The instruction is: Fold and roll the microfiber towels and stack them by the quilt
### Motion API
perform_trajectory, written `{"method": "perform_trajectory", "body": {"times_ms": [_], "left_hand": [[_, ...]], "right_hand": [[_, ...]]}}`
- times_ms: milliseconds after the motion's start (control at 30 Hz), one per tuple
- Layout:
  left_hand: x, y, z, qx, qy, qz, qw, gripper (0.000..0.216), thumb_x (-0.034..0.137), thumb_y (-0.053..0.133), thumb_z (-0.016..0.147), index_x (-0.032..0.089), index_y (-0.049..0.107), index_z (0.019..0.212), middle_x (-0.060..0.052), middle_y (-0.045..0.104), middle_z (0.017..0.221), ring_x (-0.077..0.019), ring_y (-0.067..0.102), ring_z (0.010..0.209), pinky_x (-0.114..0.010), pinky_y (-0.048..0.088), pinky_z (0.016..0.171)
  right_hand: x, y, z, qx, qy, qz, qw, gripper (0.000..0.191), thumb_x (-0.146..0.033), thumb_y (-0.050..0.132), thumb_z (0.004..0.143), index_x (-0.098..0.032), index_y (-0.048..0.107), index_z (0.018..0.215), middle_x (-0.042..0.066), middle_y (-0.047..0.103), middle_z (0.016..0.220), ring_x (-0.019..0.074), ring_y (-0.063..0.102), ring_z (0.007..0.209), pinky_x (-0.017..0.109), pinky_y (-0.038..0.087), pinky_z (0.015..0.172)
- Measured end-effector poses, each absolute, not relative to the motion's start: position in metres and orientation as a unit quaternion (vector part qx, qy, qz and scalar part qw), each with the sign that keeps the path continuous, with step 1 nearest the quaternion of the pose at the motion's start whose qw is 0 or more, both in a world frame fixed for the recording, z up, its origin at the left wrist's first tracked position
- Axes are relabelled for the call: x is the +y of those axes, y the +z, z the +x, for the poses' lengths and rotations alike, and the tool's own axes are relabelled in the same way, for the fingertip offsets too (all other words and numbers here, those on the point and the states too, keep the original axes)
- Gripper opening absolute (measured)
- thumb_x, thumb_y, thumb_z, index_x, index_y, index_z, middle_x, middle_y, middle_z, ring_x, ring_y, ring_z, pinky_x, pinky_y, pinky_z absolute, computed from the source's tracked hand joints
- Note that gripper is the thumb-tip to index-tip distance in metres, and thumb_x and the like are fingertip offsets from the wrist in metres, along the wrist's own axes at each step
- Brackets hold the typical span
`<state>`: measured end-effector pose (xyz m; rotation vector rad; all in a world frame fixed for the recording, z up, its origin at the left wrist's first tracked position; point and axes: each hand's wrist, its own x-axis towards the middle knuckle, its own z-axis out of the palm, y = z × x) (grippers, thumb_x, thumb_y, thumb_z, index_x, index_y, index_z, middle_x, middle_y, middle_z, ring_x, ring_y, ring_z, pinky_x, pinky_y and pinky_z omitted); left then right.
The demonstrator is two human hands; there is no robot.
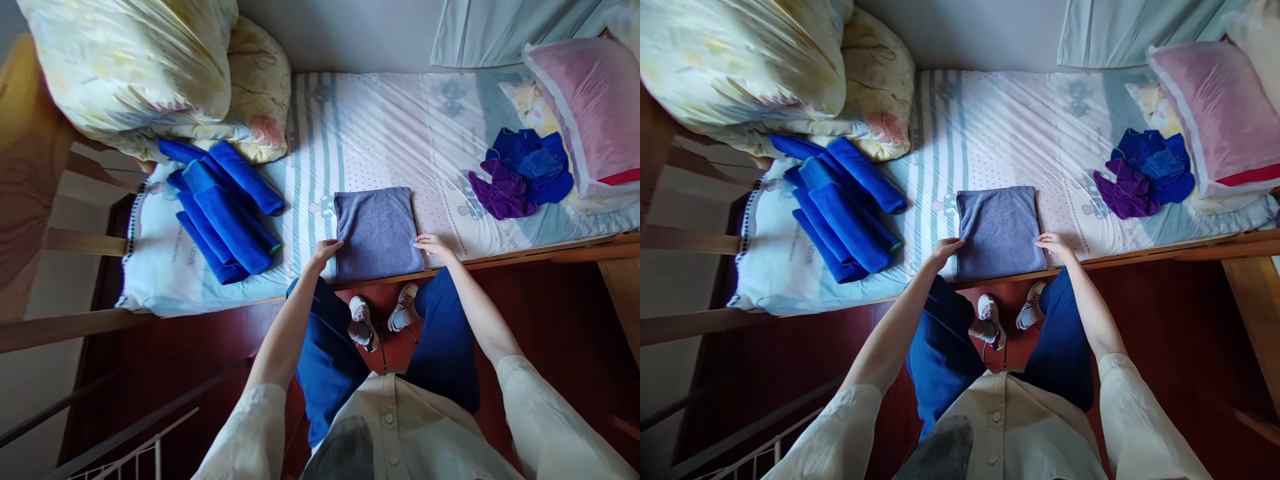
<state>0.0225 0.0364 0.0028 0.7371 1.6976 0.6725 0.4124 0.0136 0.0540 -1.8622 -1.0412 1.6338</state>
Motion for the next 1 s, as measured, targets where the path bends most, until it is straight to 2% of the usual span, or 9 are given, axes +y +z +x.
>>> {"method": "perform_trajectory", "body": {"times_ms": [133, 233, 367, 500, 667, 833, 1000], "left_hand": [[0.071, -0.008, 0.028, 0.696, 0.313, 0.300, 0.572, 0.061, 0.063, 0.098, 0.050, 0.015, 0.073, 0.078, 0.000, 0.058, 0.067, -0.0151, 0.051, 0.068, -0.029, 0.038, 0.065], [0.098, -0.018, 0.029, 0.685, 0.343, 0.287, 0.575, 0.060, 0.066, 0.096, 0.054, 0.017, 0.070, 0.078, 0.000, 0.057, 0.067, -0.0147, 0.050, 0.066, -0.028, 0.039, 0.062], [0.136, -0.031, 0.029, 0.682, 0.386, 0.277, 0.555, 0.057, 0.064, 0.095, 0.057, 0.019, 0.066, 0.077, 0.000, 0.057, 0.067, -0.0149, 0.051, 0.065, -0.028, 0.040, 0.061], [0.171, -0.038, 0.028, 0.687, 0.425, 0.261, 0.529, 0.053, 0.060, 0.091, 0.066, 0.017, 0.070, 0.088, 0.001, 0.059, 0.072, -0.0139, 0.056, 0.067, -0.026, 0.046, 0.063], [0.196, -0.035, 0.026, 0.718, 0.419, 0.244, 0.500, 0.041, 0.049, 0.088, 0.073, 0.015, 0.069, 0.089, 0.003, 0.059, 0.068, -0.0080, 0.045, 0.052, -0.019, 0.036, 0.048], [0.195, -0.022, 0.015, 0.687, 0.371, 0.325, 0.534, 0.042, 0.046, 0.091, 0.073, 0.014, 0.073, 0.092, -0.002, 0.069, 0.075, -0.0112, 0.056, 0.055, -0.023, 0.050, 0.051], [0.194, -0.011, 0.006, 0.667, 0.327, 0.364, 0.562, 0.043, 0.035, 0.098, 0.064, 0.012, 0.073, 0.088, -0.004, 0.071, 0.075, -0.0162, 0.067, 0.064, -0.029, 0.061, 0.061]], "right_hand": [[0.050, 0.043, 0.406, -0.376, 0.583, -0.681, 0.236, 0.028, -0.026, 0.094, 0.069, -0.019, 0.075, 0.089, 0.007, 0.079, 0.102, 0.0123, 0.062, 0.081, 0.016, 0.036, 0.052], [0.079, 0.033, 0.404, -0.369, 0.563, -0.690, 0.265, 0.027, -0.028, 0.092, 0.072, -0.019, 0.075, 0.091, 0.006, 0.079, 0.102, 0.0125, 0.063, 0.082, 0.016, 0.038, 0.053], [0.121, 0.019, 0.403, -0.364, 0.529, -0.700, 0.311, 0.032, -0.035, 0.093, 0.073, -0.019, 0.074, 0.093, 0.006, 0.080, 0.105, 0.0139, 0.066, 0.082, 0.018, 0.042, 0.054], [0.164, 0.005, 0.398, -0.376, 0.487, -0.708, 0.346, 0.032, -0.037, 0.090, 0.076, -0.019, 0.073, 0.096, 0.007, 0.080, 0.105, 0.0169, 0.069, 0.088, 0.020, 0.048, 0.056], [0.201, -0.007, 0.392, -0.392, 0.465, -0.715, 0.345, 0.035, -0.032, 0.093, 0.076, -0.016, 0.074, 0.101, 0.010, 0.079, 0.104, 0.0216, 0.074, 0.094, 0.030, 0.062, 0.072], [0.202, -0.009, 0.396, -0.427, 0.464, -0.698, 0.339, 0.027, -0.034, 0.089, 0.082, -0.014, 0.078, 0.097, 0.013, 0.082, 0.112, 0.0261, 0.075, 0.109, 0.039, 0.066, 0.091], [0.200, -0.010, 0.400, -0.423, 0.455, -0.702, 0.347, 0.036, -0.043, 0.093, 0.079, -0.015, 0.078, 0.095, 0.014, 0.082, 0.109, 0.0269, 0.076, 0.106, 0.039, 0.067, 0.087]]}}
